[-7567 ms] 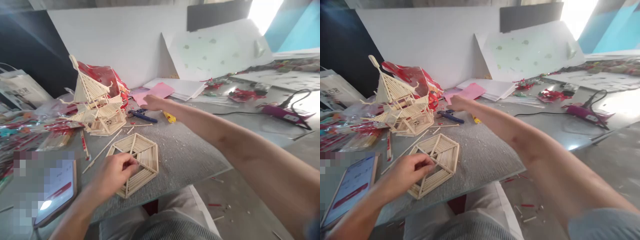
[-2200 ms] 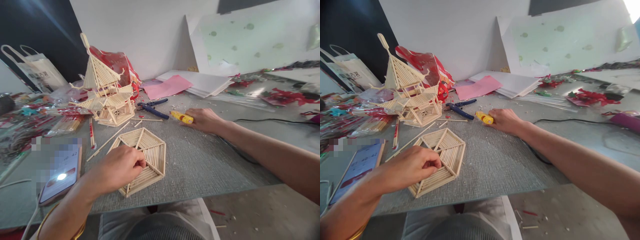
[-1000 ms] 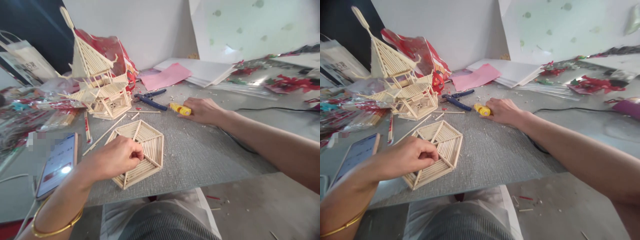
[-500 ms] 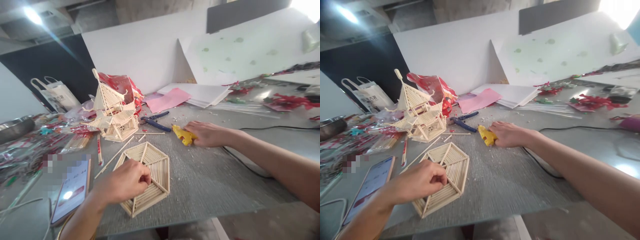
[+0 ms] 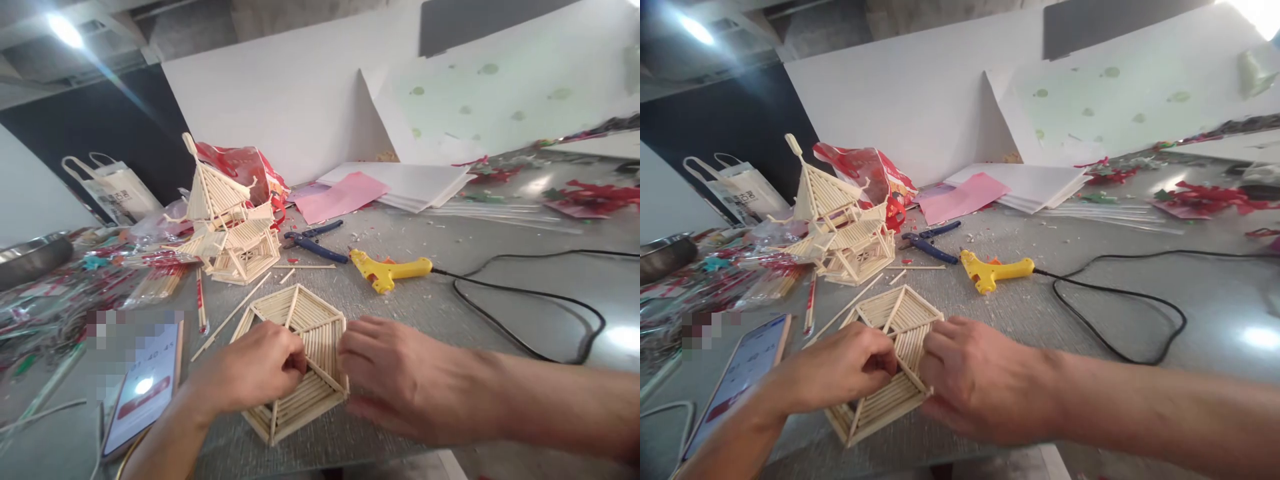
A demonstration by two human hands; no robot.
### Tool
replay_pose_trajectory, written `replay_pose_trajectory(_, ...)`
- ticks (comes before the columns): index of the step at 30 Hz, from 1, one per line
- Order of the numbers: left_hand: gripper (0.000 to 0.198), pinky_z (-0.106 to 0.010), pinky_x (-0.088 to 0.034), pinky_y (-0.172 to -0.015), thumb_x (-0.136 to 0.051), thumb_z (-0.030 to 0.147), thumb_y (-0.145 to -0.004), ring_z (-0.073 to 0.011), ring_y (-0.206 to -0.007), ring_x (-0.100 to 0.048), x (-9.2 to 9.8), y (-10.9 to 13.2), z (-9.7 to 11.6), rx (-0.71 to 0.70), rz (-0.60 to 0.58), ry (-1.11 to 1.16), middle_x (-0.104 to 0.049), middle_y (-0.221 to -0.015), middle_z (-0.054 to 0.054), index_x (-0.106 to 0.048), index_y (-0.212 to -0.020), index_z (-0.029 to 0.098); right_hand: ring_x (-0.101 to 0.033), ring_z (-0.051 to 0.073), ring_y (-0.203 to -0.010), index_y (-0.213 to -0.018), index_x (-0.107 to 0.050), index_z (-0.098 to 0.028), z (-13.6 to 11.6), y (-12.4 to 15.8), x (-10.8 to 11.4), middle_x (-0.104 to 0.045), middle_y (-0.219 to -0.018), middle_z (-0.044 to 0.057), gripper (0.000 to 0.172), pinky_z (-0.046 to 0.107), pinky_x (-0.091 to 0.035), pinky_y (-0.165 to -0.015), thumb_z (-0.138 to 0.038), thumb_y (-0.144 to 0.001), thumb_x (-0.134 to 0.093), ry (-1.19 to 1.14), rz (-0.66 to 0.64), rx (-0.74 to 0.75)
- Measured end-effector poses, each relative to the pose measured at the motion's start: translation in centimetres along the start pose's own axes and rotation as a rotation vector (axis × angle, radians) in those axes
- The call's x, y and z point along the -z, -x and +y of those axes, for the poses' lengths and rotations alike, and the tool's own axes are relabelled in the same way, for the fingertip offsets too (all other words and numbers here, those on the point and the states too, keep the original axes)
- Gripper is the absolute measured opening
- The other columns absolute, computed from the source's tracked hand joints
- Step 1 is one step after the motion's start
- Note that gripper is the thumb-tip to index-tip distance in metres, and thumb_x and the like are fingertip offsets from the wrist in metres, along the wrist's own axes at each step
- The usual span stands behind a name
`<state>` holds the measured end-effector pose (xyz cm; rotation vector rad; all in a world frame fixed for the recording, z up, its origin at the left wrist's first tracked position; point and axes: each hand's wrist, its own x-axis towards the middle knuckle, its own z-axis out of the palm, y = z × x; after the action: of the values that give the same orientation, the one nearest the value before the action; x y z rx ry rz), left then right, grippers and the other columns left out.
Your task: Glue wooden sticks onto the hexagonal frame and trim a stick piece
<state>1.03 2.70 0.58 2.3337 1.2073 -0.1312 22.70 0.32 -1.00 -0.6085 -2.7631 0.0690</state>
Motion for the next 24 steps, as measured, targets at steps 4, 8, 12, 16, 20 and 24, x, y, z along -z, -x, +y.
replay_pose_trajectory(4,0.022,-0.024,-0.032,-0.052,-0.042,0.019,-0.066,-0.0123,-0.06,-0.052,0.1,-0.1,0.2,-0.009,0.011,-0.024,-0.062,-0.065,-0.004,-0.064,-0.069,0.016,-0.043,0.014,-0.07,-0.079,-0.053,-0.013,-0.5,-0.3,-1.8,-0.053,-0.08,0.007,0.017,0.03,-0.035,-0.062,-0.027,-0.084,-0.044,0.076,0.029,0.057)
replay_pose_trajectory(8,0.021,-0.023,-0.031,-0.051,-0.042,0.018,-0.065,-0.011,-0.058,-0.051,0.2,-0.1,0.5,0.024,0.015,-0.037,-0.062,-0.065,-0.003,-0.063,-0.067,0.017,-0.043,0.013,-0.068,-0.075,-0.053,-0.014,-0.2,-0.4,-2.4,-0.053,-0.077,0.005,0.021,0.031,-0.034,-0.061,-0.024,-0.087,-0.04,0.109,0.06,0.086)
replay_pose_trajectory(12,0.02,-0.022,-0.031,-0.05,-0.042,0.017,-0.064,-0.0096,-0.055,-0.05,0.3,-0.3,0.8,0.002,0.002,-0.072,-0.061,-0.06,-0.002,-0.062,-0.064,0.016,-0.043,0.013,-0.067,-0.072,-0.052,-0.013,-0.2,-0.6,-2.3,-0.053,-0.076,0.005,0.021,0.031,-0.033,-0.06,-0.022,-0.087,-0.039,0.12,0.058,0.109)
replay_pose_trajectory(16,0.019,-0.022,-0.03,-0.049,-0.043,0.018,-0.065,-0.0094,-0.054,-0.05,0.6,-0.5,0.7,-0.012,-0.041,-0.084,-0.061,-0.058,-0.002,-0.062,-0.063,0.016,-0.043,0.013,-0.067,-0.073,-0.053,-0.013,-0.3,-0.7,-2.3,-0.053,-0.076,0.005,0.02,0.03,-0.033,-0.06,-0.022,-0.086,-0.041,0.12,0.041,0.115)
replay_pose_trajectory(20,0.019,-0.022,-0.032,-0.049,-0.044,0.018,-0.064,-0.0099,-0.055,-0.051,0.7,-0.6,0.7,-0.008,-0.07,-0.083,-0.062,-0.059,-0.002,-0.063,-0.065,0.016,-0.042,0.013,-0.066,-0.073,-0.053,-0.013,-0.2,-0.6,-2.5,-0.053,-0.077,0.005,0.019,0.03,-0.033,-0.06,-0.021,-0.086,-0.041,0.119,0.067,0.119)
replay_pose_trajectory(24,0.019,-0.024,-0.03,-0.05,-0.043,0.018,-0.065,-0.0107,-0.055,-0.05,0.5,-0.5,0.7,-0.028,-0.043,-0.12,-0.062,-0.06,-0.002,-0.062,-0.064,0.017,-0.041,0.013,-0.066,-0.072,-0.052,-0.013,-0.2,-0.5,-2.6,-0.052,-0.076,0.005,0.021,0.03,-0.032,-0.059,-0.021,-0.086,-0.04,0.109,0.086,0.125)
